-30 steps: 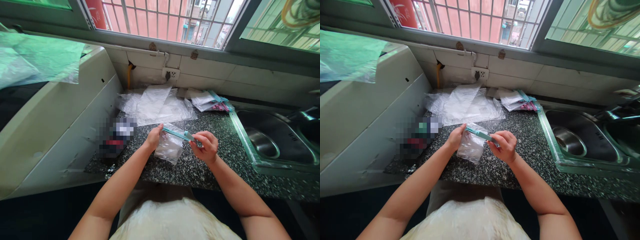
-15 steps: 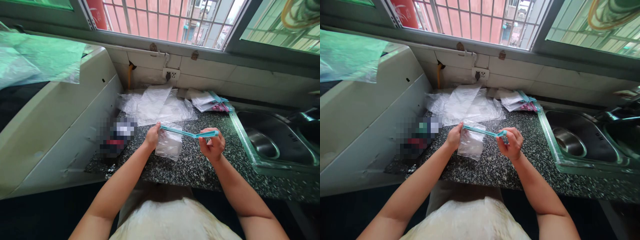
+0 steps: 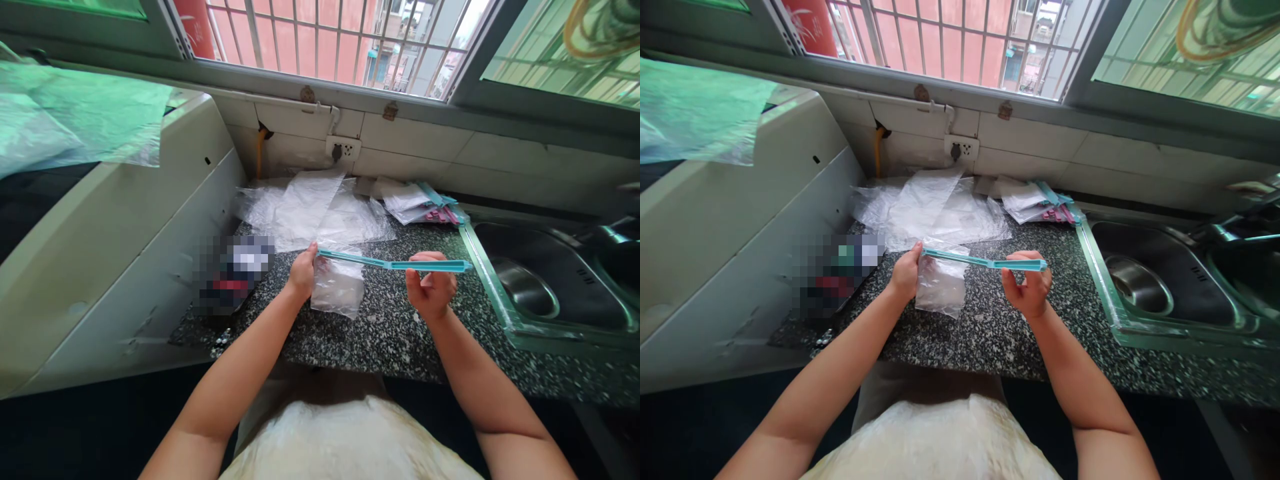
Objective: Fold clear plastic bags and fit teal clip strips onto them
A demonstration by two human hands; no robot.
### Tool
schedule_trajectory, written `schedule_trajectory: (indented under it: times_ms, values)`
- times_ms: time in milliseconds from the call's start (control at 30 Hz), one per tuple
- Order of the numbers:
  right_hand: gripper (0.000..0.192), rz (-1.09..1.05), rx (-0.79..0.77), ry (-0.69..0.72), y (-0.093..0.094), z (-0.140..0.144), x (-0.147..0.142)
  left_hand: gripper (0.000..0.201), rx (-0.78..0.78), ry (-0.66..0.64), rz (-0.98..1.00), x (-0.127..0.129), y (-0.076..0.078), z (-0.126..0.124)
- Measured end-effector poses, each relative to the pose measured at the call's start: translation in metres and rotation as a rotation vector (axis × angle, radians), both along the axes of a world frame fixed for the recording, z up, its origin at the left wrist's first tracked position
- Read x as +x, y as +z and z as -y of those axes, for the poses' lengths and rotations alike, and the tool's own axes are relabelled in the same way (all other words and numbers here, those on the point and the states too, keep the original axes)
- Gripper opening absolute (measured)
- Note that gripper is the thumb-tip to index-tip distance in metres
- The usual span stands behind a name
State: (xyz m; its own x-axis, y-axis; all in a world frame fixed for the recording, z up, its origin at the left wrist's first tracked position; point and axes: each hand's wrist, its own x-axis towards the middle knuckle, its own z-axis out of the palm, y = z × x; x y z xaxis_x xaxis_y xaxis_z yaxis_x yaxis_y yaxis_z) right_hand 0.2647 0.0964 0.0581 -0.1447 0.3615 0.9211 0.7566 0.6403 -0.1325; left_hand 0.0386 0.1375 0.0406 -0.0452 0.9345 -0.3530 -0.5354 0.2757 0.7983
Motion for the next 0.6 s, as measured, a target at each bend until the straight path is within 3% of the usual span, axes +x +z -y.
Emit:
schedule_trajectory:
  times_ms: [400,600]
  values:
    - [0.009,-0.179,-0.106,0.093,-0.002,-0.003,-0.003,0.028,0.040,0.073,0.041,-0.002,-0.004,-0.003]
    - [0.010,-0.396,-0.251,0.091,-0.011,-0.006,-0.005,0.024,0.022,0.116,0.022,-0.003,-0.003,-0.005]
